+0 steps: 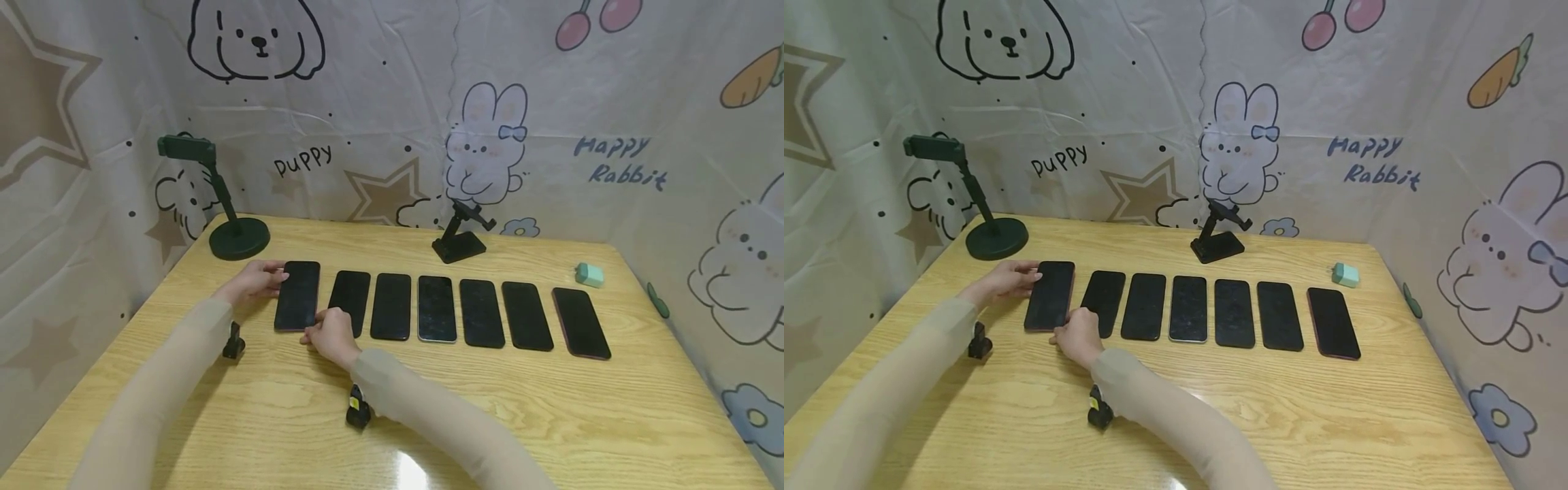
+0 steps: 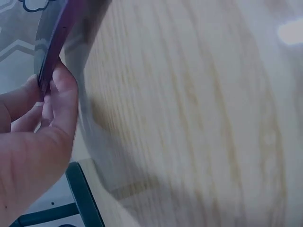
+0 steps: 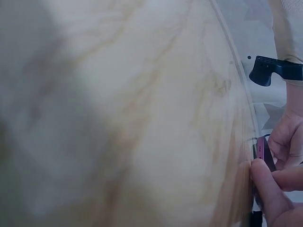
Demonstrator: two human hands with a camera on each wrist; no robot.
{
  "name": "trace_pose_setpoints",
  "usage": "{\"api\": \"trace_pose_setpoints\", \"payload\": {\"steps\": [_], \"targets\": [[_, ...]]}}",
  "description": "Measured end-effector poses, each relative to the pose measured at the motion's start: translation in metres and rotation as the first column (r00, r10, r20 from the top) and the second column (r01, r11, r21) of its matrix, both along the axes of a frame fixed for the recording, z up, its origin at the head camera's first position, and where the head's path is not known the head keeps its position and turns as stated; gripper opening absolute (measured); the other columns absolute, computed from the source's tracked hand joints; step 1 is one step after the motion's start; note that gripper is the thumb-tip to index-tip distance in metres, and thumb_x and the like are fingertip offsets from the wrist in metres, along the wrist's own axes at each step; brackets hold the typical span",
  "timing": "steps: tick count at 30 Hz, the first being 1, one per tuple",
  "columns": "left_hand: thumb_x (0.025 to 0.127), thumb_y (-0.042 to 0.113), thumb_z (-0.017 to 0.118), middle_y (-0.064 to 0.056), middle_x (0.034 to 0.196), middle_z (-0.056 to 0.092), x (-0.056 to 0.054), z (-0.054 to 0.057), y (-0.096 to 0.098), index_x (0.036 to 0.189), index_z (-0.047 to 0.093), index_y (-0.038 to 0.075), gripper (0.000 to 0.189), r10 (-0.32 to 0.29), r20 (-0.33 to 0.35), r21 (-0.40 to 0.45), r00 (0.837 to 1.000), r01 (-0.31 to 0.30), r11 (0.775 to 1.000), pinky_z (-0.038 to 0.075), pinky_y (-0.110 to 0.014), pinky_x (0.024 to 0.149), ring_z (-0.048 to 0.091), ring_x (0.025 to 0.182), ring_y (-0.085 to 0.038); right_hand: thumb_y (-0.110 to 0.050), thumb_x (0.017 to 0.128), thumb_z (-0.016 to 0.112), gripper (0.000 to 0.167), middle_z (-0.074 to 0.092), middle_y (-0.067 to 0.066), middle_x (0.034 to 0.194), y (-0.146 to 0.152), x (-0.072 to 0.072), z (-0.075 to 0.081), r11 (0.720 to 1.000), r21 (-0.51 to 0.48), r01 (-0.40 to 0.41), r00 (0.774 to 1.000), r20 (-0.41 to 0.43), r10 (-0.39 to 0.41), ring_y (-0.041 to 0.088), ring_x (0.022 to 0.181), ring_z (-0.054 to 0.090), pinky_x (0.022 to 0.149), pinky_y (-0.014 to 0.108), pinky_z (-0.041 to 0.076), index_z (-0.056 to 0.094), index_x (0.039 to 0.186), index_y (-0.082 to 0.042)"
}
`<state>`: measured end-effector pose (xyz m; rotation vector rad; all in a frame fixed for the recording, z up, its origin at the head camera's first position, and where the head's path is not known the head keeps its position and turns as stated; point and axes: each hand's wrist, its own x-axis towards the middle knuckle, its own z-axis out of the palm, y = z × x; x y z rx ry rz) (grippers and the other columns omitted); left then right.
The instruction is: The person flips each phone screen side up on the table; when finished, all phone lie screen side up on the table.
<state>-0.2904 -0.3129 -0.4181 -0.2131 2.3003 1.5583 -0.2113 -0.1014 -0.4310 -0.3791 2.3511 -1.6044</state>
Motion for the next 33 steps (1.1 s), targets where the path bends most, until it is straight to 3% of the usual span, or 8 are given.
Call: {"api": "trace_pose_setpoints", "payload": {"steps": [5, 12, 17, 23, 27, 33], "targets": [[0.102, 0.012, 0.045, -0.029, 0.149, 0.03, -0.001, -0.001, 0.003, 0.15, 0.019, -0.005, 0.057, -0.001, -0.031, -0.027, 1.0, 0.0, 1.0, 0.051, -0.017, 0.073, 0.054, 0.099, -0.012, 0.005, 0.089, 0.061, 0.032, 0.073, 0.017, 0.076, -0.001, 0.0, 0.0, 1.0, -0.006, -0.01, 1.0, 0.004, 0.01, 0.02, 0.066, 0.072, 0.055, 0.021, 0.056, 0.058, 0.119, 0.016], [0.099, 0.012, 0.051, -0.032, 0.137, 0.047, 0.001, 0.002, 0.015, 0.139, 0.04, -0.011, 0.048, 0.053, -0.108, -0.156, 0.993, -0.069, 0.985, 0.051, -0.017, 0.069, 0.058, 0.09, -0.011, 0.004, 0.091, 0.059, 0.041, 0.073, 0.016, 0.077, 0.0, 0.001, 0.0, 0.999, -0.046, -0.009, 0.996, 0.092, 0.014, 0.021, 0.068, 0.072, 0.058, 0.024, 0.057, 0.051, 0.129, 0.014], [0.096, 0.014, 0.058, -0.03, 0.124, 0.057, 0.002, 0.001, 0.015, 0.128, 0.052, -0.013, 0.042, 0.117, -0.087, -0.23, 0.989, -0.134, 0.964, 0.054, -0.019, 0.068, 0.062, 0.074, -0.007, 0.003, 0.091, 0.059, 0.04, 0.073, 0.015, 0.076, -0.001, 0.0, -0.002, 0.998, -0.059, -0.008, 0.992, 0.124, 0.016, 0.02, 0.068, 0.072, 0.058, 0.023, 0.057, 0.051, 0.129, 0.013], [0.093, 0.01, 0.061, -0.018, 0.097, 0.067, 0.001, 0.004, 0.017, 0.119, 0.058, -0.015, 0.037, 0.168, -0.071, -0.225, 0.983, -0.18, 0.958, 0.057, -0.023, 0.063, 0.06, 0.063, -0.006, 0.007, 0.091, 0.055, 0.033, 0.073, 0.018, 0.08, -0.001, 0.0, 0.0, 0.997, -0.081, 0.011, 0.996, 0.088, -0.004, 0.022, 0.071, 0.073, 0.059, 0.021, 0.056, 0.056, 0.123, 0.015], [0.093, 0.01, 0.06, -0.008, 0.082, 0.064, 0.001, 0.006, 0.02, 0.116, 0.061, -0.013, 0.032, 0.199, -0.058, -0.239, 0.978, -0.208, 0.949, 0.056, -0.024, 0.059, 0.059, 0.062, -0.009, 0.009, 0.09, 0.053, 0.032, 0.072, 0.018, 0.085, -0.002, -0.001, 0.0, 0.996, -0.085, 0.027, 0.997, 0.07, -0.021, 0.021, 0.073, 0.073, 0.06, 0.019, 0.056, 0.057, 0.121, 0.015], [0.093, 0.009, 0.06, -0.005, 0.074, 0.061, 0.001, 0.007, 0.021, 0.114, 0.061, -0.012, 0.03, 0.213, -0.046, -0.25, 0.976, -0.218, 0.943, 0.056, -0.024, 0.056, 0.057, 0.059, -0.01, 0.008, 0.091, 0.052, 0.031, 0.073, 0.017, 0.084, -0.002, -0.001, 0.0, 0.997, -0.065, 0.029, 0.997, 0.069, -0.024, 0.019, 0.073, 0.073, 0.06, 0.019, 0.056, 0.058, 0.121, 0.013]]}}
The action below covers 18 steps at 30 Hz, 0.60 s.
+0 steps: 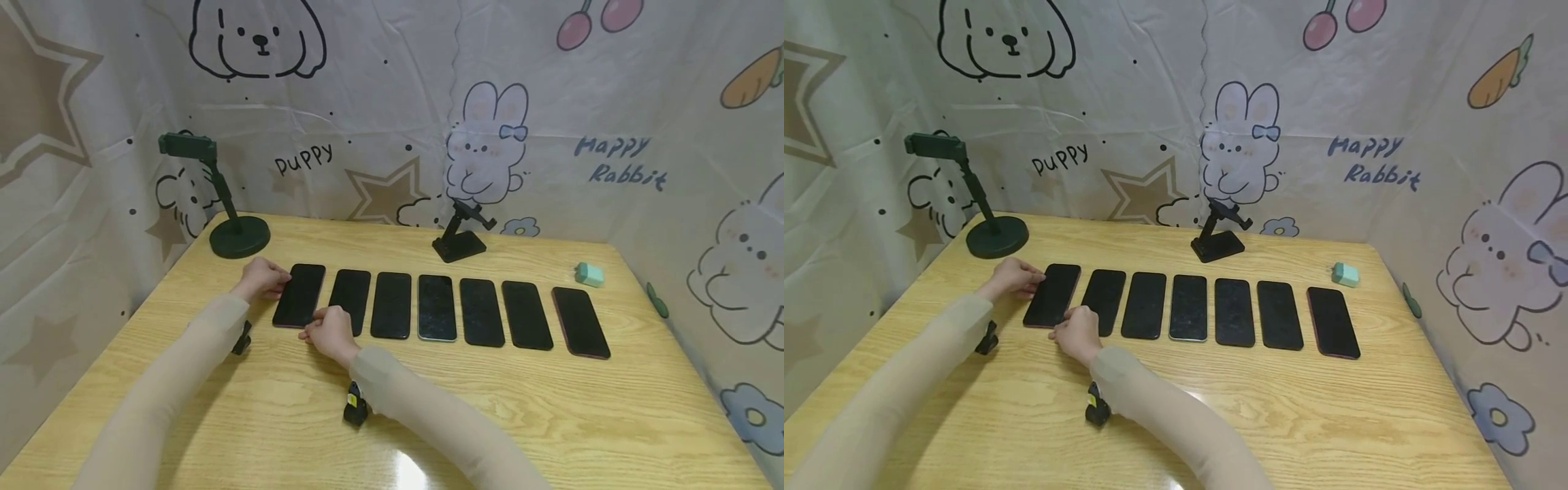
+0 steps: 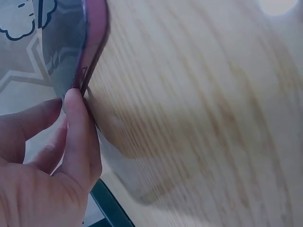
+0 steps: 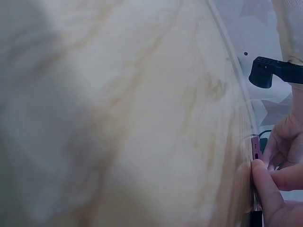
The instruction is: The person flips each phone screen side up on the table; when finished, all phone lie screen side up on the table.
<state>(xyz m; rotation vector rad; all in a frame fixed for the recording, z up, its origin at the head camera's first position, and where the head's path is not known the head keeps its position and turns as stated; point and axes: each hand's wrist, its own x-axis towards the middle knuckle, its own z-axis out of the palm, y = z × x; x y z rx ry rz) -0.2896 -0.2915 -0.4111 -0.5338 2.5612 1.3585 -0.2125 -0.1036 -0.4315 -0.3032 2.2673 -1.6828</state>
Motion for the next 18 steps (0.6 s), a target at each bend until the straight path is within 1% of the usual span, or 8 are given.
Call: {"api": "trace_pose_setpoints", "payload": {"steps": [3, 10, 18], "targets": [[0.093, 0.009, 0.061, -0.006, 0.077, 0.061, 0.0005, -0.0008, -0.0004, 0.114, 0.063, -0.011, 0.029, 0.001, -0.004, -0.012, 1.0, -0.001, 1.0, 0.055, -0.024, 0.056, 0.057, 0.059, -0.009, 0.008, 0.091, 0.052, 0.03, 0.073, 0.017, 0.084, -0.0004, 0.0003, 0.0002, 1.0, 0.002, 0.001, 1.0, -0.004, -0.001, 0.019, 0.073, 0.073, 0.059, 0.019, 0.056, 0.058, 0.12, 0.013], [0.093, 0.007, 0.06, -0.007, 0.083, 0.059, 0.0013, -0.0027, 0.0001, 0.119, 0.06, -0.011, 0.031, -0.014, -0.018, -0.008, 1.0, 0.014, 1.0, 0.056, -0.022, 0.057, 0.056, 0.063, -0.009, 0.005, 0.092, 0.054, 0.03, 0.073, 0.015, 0.083, 0.0002, -0.0006, 0.0001, 1.0, 0.023, 0.001, 1.0, -0.015, -0.001, 0.018, 0.071, 0.072, 0.059, 0.02, 0.056, 0.058, 0.121, 0.012], [0.093, 0.008, 0.06, -0.011, 0.089, 0.059, 0.0003, -0.0053, -0.0015, 0.119, 0.061, -0.01, 0.031, -0.025, -0.023, -0.015, 0.999, 0.024, 1.0, 0.055, -0.022, 0.058, 0.056, 0.065, -0.01, 0.004, 0.092, 0.055, 0.031, 0.073, 0.015, 0.083, 0.0001, -0.0004, -0.0008, 1.0, 0.026, -0.001, 1.0, -0.022, 0.001, 0.017, 0.072, 0.072, 0.059, 0.02, 0.056, 0.058, 0.122, 0.012]]}}
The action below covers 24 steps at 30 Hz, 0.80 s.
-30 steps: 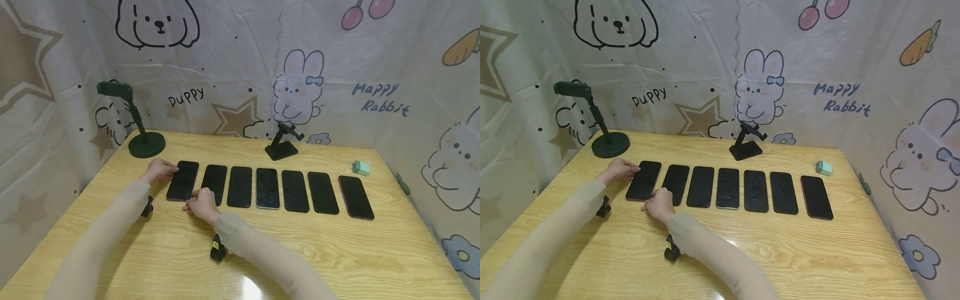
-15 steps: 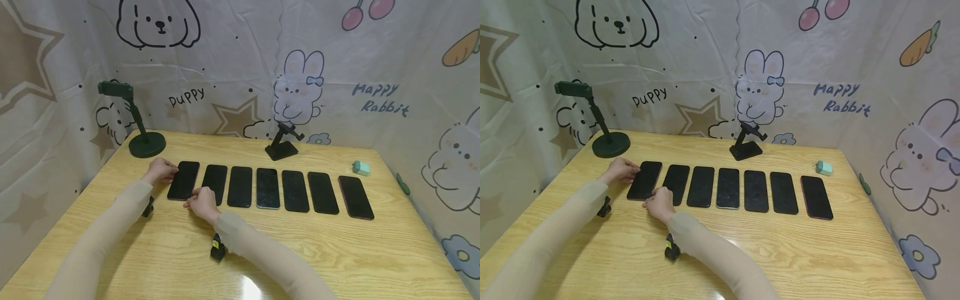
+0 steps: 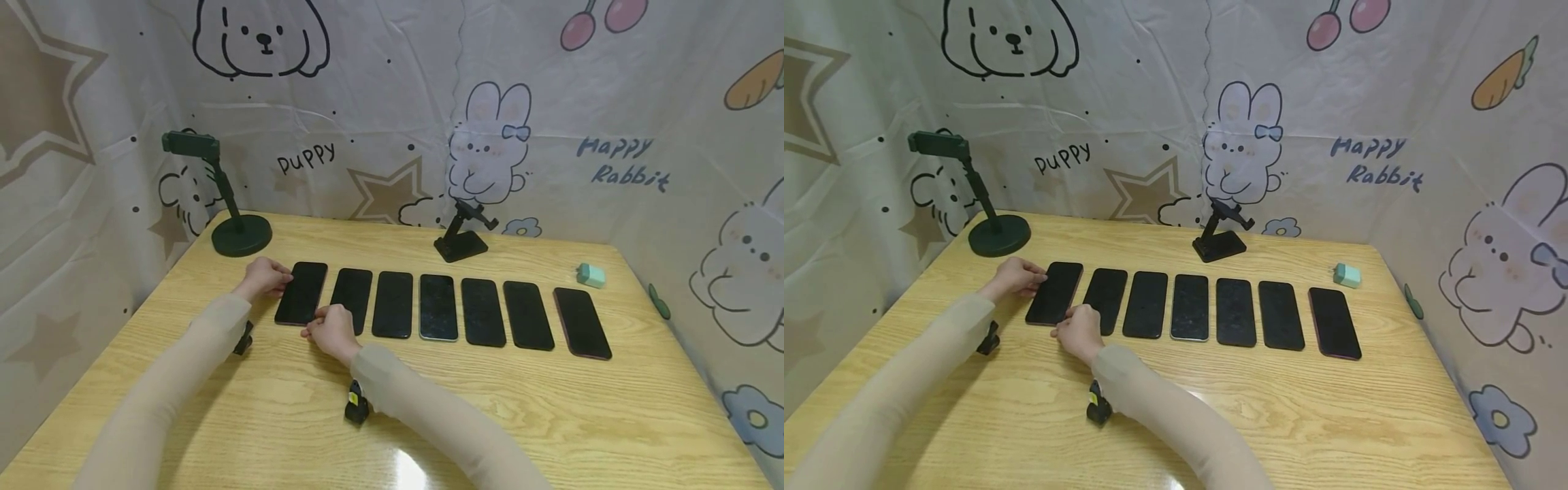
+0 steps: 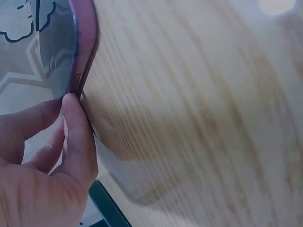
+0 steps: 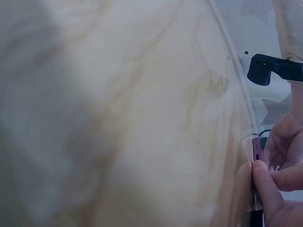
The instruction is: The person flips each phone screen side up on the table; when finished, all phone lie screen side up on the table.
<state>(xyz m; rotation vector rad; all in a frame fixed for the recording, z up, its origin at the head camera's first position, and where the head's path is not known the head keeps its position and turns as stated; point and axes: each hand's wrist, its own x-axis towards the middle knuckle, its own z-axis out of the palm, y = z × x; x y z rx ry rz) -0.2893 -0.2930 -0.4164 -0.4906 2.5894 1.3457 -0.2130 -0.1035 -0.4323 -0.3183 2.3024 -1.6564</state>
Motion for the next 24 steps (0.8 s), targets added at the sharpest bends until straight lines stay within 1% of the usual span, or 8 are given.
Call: {"api": "trace_pose_setpoints", "payload": {"steps": [5, 9, 14, 15, 18, 20, 22, 24], "targets": [[0.096, 0.013, 0.057, -0.011, 0.092, 0.058, 0.0, -0.002, 0.001, 0.12, 0.059, -0.01, 0.033, -0.034, -0.001, -0.024, 0.999, 0.034, 0.999, 0.056, -0.022, 0.062, 0.056, 0.072, -0.013, 0.001, 0.092, 0.052, 0.034, 0.075, 0.007, 0.082, 0.003, 0.001, 0.001, 0.995, 0.091, -0.026, 0.998, -0.053, 0.031, 0.012, 0.076, 0.071, 0.066, 0.018, 0.053, 0.057, 0.125, 0.009], [0.098, 0.017, 0.054, -0.016, 0.101, 0.059, 0.001, -0.003, 0.002, 0.124, 0.056, -0.01, 0.037, -0.061, 0.0, -0.054, 0.998, 0.06, 0.997, 0.056, -0.022, 0.066, 0.058, 0.082, -0.018, -0.003, 0.09, 0.054, 0.035, 0.075, 0.005, 0.083, 0.005, 0.001, 0.001, 0.988, 0.151, -0.038, 0.992, -0.111, 0.055, 0.009, 0.076, 0.067, 0.065, 0.016, 0.046, 0.06, 0.123, 0.008], [0.1, 0.029, 0.047, -0.027, 0.125, 0.055, 0.0, -0.001, 0.006, 0.134, 0.047, -0.009, 0.05, -0.096, -0.005, -0.099, 0.995, 0.096, 0.991, 0.054, -0.023, 0.069, 0.06, 0.101, -0.029, -0.015, 0.091, 0.061, 0.038, 0.071, 0.01, 0.101, 0.02, 0.004, 0.004, 0.978, 0.191, -0.079, 0.984, -0.143, 0.107, 0.014, 0.086, 0.067, 0.076, 0.021, 0.053, 0.06, 0.124, 0.005], [0.101, 0.032, 0.045, -0.028, 0.129, 0.052, 0.002, 0.0, 0.006, 0.136, 0.044, -0.009, 0.054, -0.107, -0.013, -0.116, 0.994, 0.105, 0.988, 0.054, -0.025, 0.07, 0.06, 0.099, -0.032, -0.017, 0.093, 0.061, 0.04, 0.069, 0.012, 0.106, 0.026, 0.005, 0.005, 0.975, 0.196, -0.104, 0.98, -0.149, 0.134, 0.016, 0.091, 0.067, 0.079, 0.023, 0.054, 0.058, 0.126, 0.005], [0.102, 0.041, 0.039, -0.032, 0.137, 0.046, 0.008, 0.009, 0.006, 0.141, 0.037, -0.01, 0.064, -0.176, -0.054, -0.21, 0.983, 0.161, 0.964, 0.053, -0.04, 0.087, 0.056, 0.111, -0.04, -0.019, 0.095, 0.059, 0.044, 0.064, 0.017, 0.119, 0.052, 0.009, 0.012, 0.964, 0.21, -0.165, 0.962, -0.183, 0.205, 0.022, 0.102, 0.066, 0.084, 0.029, 0.055, 0.053, 0.132, 0.005], [0.102, 0.047, 0.035, -0.032, 0.14, 0.043, 0.011, 0.016, 0.003, 0.143, 0.033, -0.009, 0.07, -0.224, -0.088, -0.265, 0.971, 0.194, 0.945, 0.045, -0.049, 0.099, 0.05, 0.12, -0.044, -0.018, 0.095, 0.059, 0.045, 0.062, 0.02, 0.123, 0.078, 0.008, 0.019, 0.959, 0.224, -0.176, 0.95, -0.216, 0.225, 0.026, 0.105, 0.065, 0.086, 0.033, 0.055, 0.052, 0.133, 0.006], [0.101, 0.052, 0.032, -0.033, 0.142, 0.04, 0.014, 0.026, -0.001, 0.145, 0.03, -0.009, 0.075, -0.263, -0.121, -0.307, 0.957, 0.215, 0.927, 0.036, -0.054, 0.106, 0.043, 0.128, -0.046, -0.019, 0.095, 0.06, 0.045, 0.062, 0.021, 0.124, 0.108, 0.005, 0.028, 0.957, 0.251, -0.144, 0.945, -0.254, 0.208, 0.028, 0.107, 0.065, 0.088, 0.036, 0.054, 0.052, 0.132, 0.005], [0.1, 0.056, 0.03, -0.032, 0.144, 0.038, 0.019, 0.037, -0.006, 0.147, 0.028, -0.007, 0.078, -0.283, -0.15, -0.316, 0.947, 0.225, 0.922, 0.032, -0.056, 0.109, 0.038, 0.131, -0.047, -0.019, 0.095, 0.06, 0.045, 0.062, 0.021, 0.124, 0.141, -0.001, 0.036, 0.955, 0.283, -0.088, 0.943, -0.285, 0.172, 0.03, 0.108, 0.064, 0.088, 0.038, 0.054, 0.052, 0.132, 0.005]]}}
